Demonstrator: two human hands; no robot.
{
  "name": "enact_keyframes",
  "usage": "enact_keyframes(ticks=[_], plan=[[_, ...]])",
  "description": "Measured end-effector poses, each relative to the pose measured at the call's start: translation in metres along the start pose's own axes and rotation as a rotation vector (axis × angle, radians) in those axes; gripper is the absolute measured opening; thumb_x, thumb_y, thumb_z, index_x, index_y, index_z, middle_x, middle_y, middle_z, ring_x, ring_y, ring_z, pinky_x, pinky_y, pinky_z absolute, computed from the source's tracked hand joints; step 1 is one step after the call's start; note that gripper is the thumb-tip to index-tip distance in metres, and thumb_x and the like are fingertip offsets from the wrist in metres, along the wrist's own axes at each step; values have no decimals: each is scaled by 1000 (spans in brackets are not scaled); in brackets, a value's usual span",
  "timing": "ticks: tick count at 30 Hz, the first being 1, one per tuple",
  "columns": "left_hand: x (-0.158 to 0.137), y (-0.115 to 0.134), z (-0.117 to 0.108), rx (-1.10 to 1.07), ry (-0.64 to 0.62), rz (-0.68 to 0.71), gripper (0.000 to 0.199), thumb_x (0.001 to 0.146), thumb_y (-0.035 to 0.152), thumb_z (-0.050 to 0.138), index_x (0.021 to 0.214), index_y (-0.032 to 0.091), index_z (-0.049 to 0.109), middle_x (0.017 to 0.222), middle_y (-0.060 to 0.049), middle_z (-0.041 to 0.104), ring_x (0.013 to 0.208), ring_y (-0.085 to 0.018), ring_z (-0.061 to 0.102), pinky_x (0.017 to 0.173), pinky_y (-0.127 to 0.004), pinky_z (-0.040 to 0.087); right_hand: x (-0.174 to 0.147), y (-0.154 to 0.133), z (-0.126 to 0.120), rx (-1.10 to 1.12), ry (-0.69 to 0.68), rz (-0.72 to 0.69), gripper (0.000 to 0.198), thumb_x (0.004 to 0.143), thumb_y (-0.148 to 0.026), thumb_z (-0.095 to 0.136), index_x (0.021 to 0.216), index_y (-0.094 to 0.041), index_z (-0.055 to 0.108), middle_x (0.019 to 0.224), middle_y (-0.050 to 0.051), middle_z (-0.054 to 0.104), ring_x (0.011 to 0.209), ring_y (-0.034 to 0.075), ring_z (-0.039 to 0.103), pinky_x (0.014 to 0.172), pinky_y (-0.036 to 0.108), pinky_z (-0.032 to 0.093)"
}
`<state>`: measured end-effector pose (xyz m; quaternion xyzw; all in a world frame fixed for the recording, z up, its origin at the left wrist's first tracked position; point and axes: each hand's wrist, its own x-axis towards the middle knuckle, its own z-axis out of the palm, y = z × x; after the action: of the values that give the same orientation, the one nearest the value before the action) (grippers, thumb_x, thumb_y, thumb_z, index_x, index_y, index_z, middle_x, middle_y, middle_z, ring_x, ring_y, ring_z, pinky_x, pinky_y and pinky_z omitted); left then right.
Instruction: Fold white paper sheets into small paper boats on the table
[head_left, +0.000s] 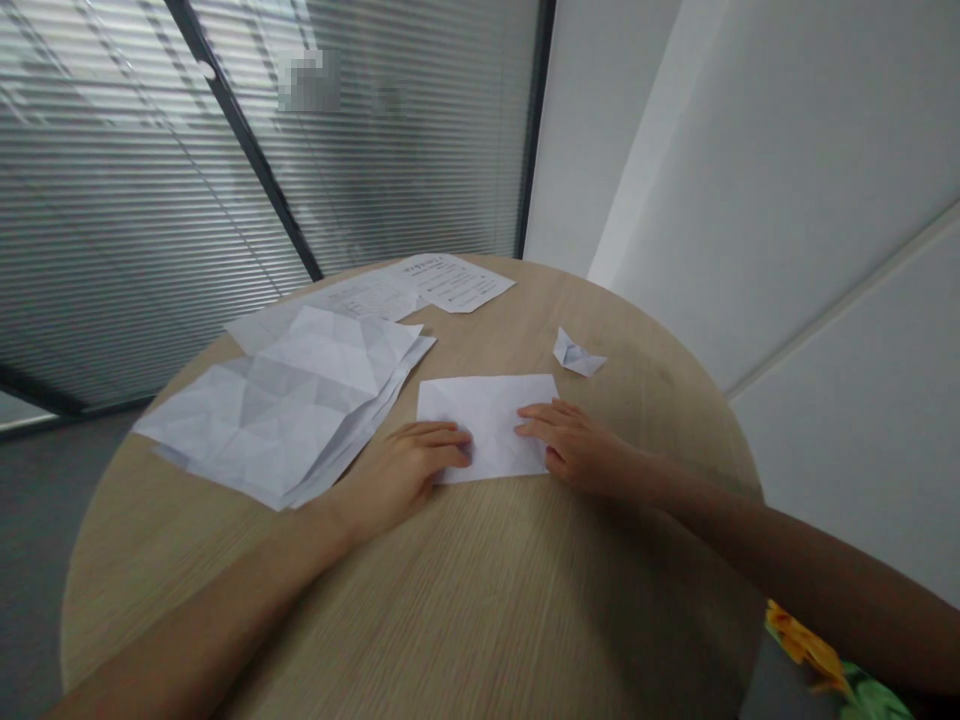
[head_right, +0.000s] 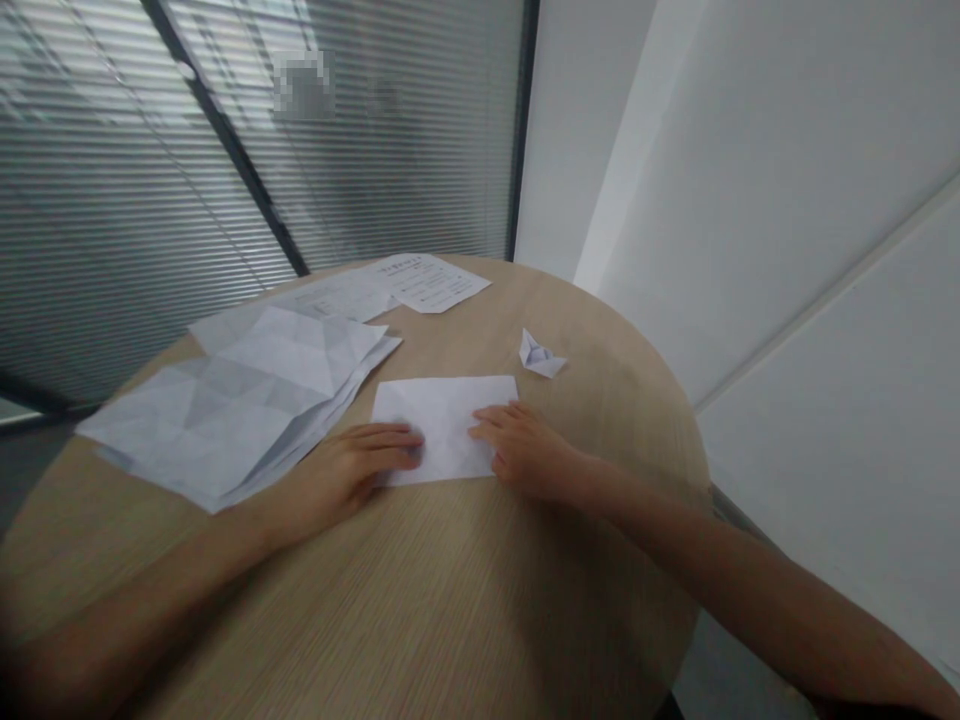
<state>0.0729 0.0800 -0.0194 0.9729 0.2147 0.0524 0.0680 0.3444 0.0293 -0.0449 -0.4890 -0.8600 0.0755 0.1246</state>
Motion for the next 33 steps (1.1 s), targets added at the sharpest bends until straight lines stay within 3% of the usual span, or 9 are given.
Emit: enact_keyframes(ticks=[2,4,9,15,19,22,24,27,33], plan=[[13,8,3,-15,6,-93,24,82,6,46,88,17,66,101,-8,69,100,-23,63,93,-40,49,14,0,0,31,-23,-42,20,88,-19,55,104,-15,66,128,17,62,122,28,56,105,47,41],[23,15,10,45,64,-190,18,89,20,46,93,15,63,97,-11,65,95,-27,61,88,-47,50,26,1,5,34,6,-84,30,90,-39,61,107,-14,64,132,19,60,125,30,54,103,48,43],[30,12,31,59,129,-269,65,90,55,52,136,9,46,142,-23,48,132,-38,42,107,-58,35,37,14,22,-60,-25,-170,96,83,-74,51,148,-6,33,155,27,30,147,34,26,117,55,21],[25,5,36,119,24,-320,94,82,79,42,150,13,36,158,-23,29,146,-44,22,114,-63,18,18,25,17,-131,-136,-132,107,78,-83,46,154,-10,25,159,26,20,148,41,16,117,60,15],[24,5,34,136,17,-316,91,83,78,43,150,15,37,157,-21,31,145,-43,25,114,-62,19,-2,26,9,-128,-153,-136,91,86,-75,44,155,-18,27,161,23,17,149,40,13,117,60,15],[24,6,29,159,52,-210,74,88,69,47,147,25,42,157,-16,33,142,-43,30,112,-65,21,-15,20,7,-128,-137,-125,80,91,-70,40,154,-22,30,161,21,20,148,39,17,115,60,20],[23,9,24,182,67,-57,53,93,56,51,142,32,49,157,-10,36,141,-39,34,113,-63,21,-21,13,7,-159,-113,-93,81,89,-72,40,152,-21,34,158,23,26,146,40,24,113,60,24],[21,14,17,209,44,155,34,98,27,49,131,30,58,144,-5,53,130,-29,49,109,-49,32,-25,0,8,-221,-63,-64,92,83,-79,42,149,-16,41,148,28,40,136,42,39,107,60,31],[8,17,1,202,-21,113,26,93,17,48,109,18,68,111,-9,71,99,-24,65,93,-41,46,-22,-29,6,-145,-2,-161,107,67,-91,47,133,-7,57,112,23,63,104,36,56,96,55,41]])
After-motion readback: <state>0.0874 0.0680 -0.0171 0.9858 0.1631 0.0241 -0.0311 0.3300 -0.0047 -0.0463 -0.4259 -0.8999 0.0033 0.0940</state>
